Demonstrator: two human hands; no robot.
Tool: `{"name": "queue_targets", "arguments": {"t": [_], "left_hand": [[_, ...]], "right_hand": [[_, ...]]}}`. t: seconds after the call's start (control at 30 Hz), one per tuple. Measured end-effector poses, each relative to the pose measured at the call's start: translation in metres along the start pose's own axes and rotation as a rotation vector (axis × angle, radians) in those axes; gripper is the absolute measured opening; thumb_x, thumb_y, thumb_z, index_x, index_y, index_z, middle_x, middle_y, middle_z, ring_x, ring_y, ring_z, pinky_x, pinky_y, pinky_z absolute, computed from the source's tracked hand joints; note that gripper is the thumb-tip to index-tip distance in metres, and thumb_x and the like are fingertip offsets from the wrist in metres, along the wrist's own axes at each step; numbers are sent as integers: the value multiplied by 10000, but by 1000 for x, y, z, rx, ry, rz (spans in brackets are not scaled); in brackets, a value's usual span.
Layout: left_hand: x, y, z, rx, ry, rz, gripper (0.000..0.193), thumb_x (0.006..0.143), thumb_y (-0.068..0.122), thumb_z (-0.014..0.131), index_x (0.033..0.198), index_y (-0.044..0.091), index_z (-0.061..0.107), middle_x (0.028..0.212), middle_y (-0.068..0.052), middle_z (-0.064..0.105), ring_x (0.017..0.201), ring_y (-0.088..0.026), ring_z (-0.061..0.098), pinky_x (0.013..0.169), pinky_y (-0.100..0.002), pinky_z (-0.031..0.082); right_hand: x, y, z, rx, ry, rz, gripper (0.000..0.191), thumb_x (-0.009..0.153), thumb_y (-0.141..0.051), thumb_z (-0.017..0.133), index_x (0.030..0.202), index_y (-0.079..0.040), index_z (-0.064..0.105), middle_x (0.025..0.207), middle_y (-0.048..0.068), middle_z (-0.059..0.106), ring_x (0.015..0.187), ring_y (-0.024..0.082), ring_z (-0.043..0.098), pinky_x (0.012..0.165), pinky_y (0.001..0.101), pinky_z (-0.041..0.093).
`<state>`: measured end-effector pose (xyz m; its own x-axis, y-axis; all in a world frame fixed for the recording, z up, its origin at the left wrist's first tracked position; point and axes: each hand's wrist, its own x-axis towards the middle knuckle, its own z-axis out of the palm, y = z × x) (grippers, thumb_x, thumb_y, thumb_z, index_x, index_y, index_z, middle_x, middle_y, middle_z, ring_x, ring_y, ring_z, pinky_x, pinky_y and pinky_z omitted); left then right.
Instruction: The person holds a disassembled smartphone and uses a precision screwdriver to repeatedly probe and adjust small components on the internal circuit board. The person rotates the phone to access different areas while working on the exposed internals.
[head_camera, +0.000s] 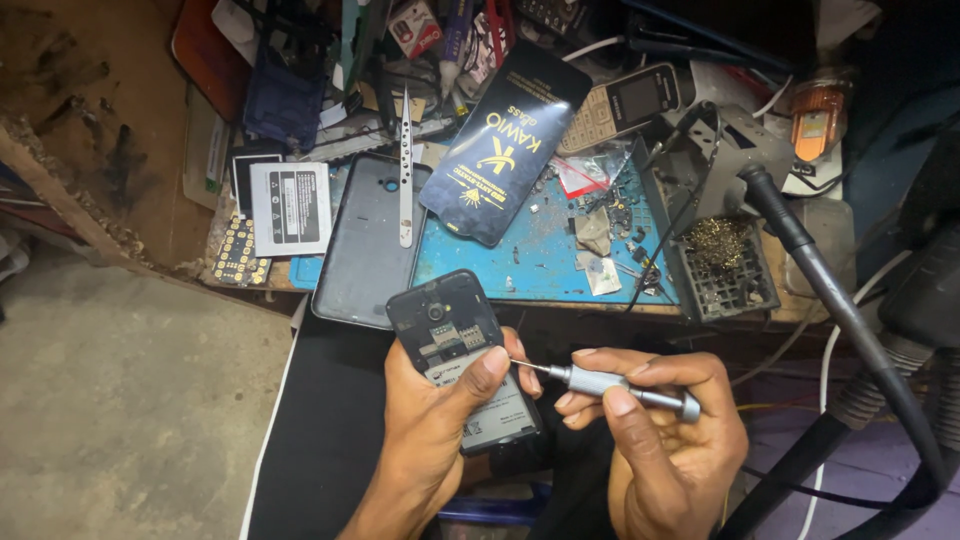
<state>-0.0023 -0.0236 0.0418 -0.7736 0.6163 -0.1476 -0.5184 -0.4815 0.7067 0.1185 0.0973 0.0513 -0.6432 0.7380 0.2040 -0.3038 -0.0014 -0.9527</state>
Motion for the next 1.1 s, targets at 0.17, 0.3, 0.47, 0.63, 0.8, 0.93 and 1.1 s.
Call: {"name": "queue_targets", "arguments": {"t": [0.17, 0.3, 0.47, 0.63, 0.8, 0.93, 1.1], "left_hand": [[0, 1, 1, -8, 6, 1, 232, 879, 116, 795, 978, -55, 674, 829, -145, 718, 748, -218, 727, 702, -339, 614], [0, 1, 1, 33, 19, 23, 223, 875, 113, 796, 961, -52, 673, 816, -136, 713, 733, -217, 721, 689, -335, 609], [0, 1, 2, 112, -10, 91, 232, 895, 147, 799, 952, -35, 666, 831, -123, 716, 752, -198, 715, 701, -317, 595], [-1, 2, 2, 139, -10, 101, 243, 900, 166, 800, 950, -34, 671, 835, -120, 717, 756, -192, 715, 704, -313, 593], [-1, 1, 3, 138, -1, 108, 250, 898, 179, 803, 949, -23, 665, 837, -112, 715, 753, -188, 714, 710, -316, 601], [0, 1, 2, 148, -6, 106, 254, 900, 180, 804, 952, -31, 674, 842, -114, 717, 758, -192, 717, 711, -318, 599], [0, 1, 3, 155, 4, 115, 255, 890, 184, 806, 959, -21, 670, 845, -110, 722, 755, -194, 723, 710, -318, 605]], "right_hand": [[-2, -1, 1, -21, 18, -3, 184, 946, 61, 594, 1103, 53, 498, 1090, 389, 692, 800, 317, 752, 747, 400, 653], [-5, -4, 2, -35, 26, -71, 193, 960, 54, 607, 1118, 47, 496, 1094, 387, 687, 811, 309, 752, 777, 397, 654], [-6, -6, 3, -77, 26, -87, 188, 955, 78, 609, 1107, 49, 502, 1090, 380, 696, 838, 308, 760, 798, 402, 664], [-7, -8, 4, -95, 24, -74, 174, 954, 82, 603, 1097, 53, 509, 1089, 379, 697, 843, 300, 763, 805, 400, 665], [-6, -10, 3, -105, 15, -73, 174, 959, 71, 607, 1100, 56, 507, 1092, 378, 698, 853, 297, 764, 815, 400, 666], [-6, -10, 3, -109, 11, -80, 179, 961, 66, 613, 1103, 55, 505, 1089, 375, 700, 851, 291, 760, 814, 397, 665], [-6, -12, 3, -119, 17, -72, 177, 963, 61, 607, 1104, 52, 500, 1095, 370, 699, 855, 291, 761, 811, 396, 669]]}}
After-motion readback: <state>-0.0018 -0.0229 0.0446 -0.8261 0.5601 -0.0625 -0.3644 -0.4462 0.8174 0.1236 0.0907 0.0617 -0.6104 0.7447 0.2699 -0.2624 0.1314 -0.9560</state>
